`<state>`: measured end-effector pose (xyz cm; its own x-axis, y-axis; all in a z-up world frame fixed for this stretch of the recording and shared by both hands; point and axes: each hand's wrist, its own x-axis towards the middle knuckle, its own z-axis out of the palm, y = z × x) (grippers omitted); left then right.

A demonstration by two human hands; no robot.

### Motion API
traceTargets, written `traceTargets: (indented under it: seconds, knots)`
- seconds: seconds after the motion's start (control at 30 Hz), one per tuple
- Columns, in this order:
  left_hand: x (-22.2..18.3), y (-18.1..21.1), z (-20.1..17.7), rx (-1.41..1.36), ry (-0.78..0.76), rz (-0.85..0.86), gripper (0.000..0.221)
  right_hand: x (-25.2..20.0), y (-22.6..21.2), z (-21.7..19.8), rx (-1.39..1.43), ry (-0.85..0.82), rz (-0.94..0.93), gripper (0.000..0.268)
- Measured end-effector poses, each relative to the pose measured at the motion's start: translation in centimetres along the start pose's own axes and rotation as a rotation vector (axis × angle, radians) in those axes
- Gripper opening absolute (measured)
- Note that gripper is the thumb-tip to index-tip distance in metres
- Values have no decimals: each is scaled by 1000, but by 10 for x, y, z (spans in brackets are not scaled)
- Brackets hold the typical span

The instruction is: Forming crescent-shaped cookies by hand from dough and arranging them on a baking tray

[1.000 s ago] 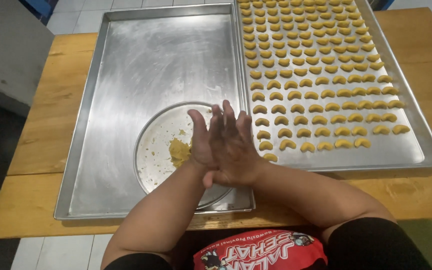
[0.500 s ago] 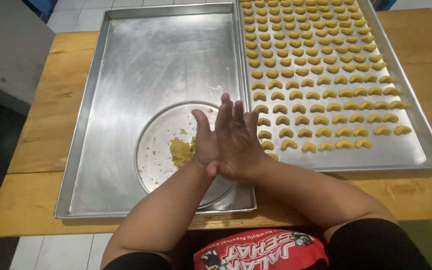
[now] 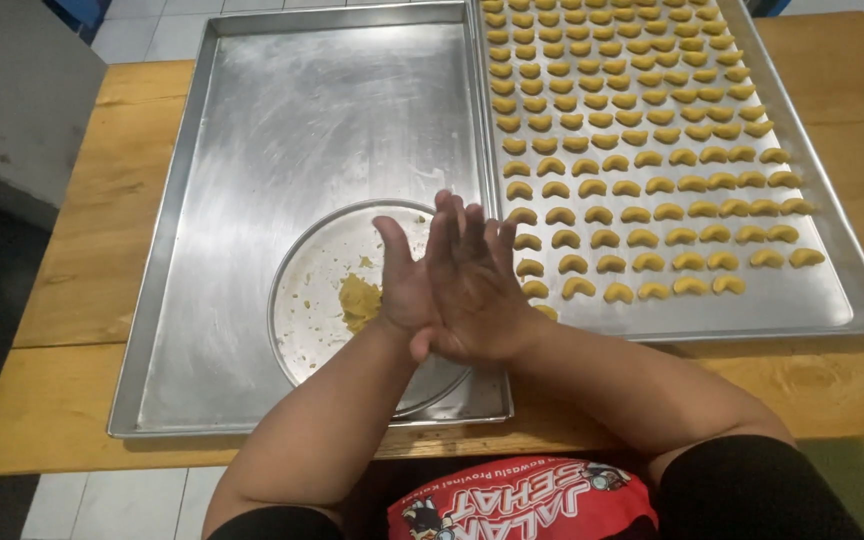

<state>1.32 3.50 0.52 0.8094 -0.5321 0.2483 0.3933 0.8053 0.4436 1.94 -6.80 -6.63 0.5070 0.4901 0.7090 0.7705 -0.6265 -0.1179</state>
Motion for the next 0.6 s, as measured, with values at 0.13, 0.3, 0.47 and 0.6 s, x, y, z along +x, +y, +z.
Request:
traceTargets:
  seconds: [0.13, 0.3, 0.47, 0.6]
  knots:
    - [-4, -1, -7, -11, 15, 32, 129, 19, 27, -21, -36, -102, 218, 95]
    - [-8, -31, -41, 5, -88, -133, 136, 21, 20, -25, -65, 29, 167, 129]
    - [-4, -47, -66, 49, -339, 801, 134, 6, -6, -13, -28, -17, 48, 134]
    - [-8, -11, -7, -126, -132, 92, 111, 8, 18, -4, -22, -89, 135, 128]
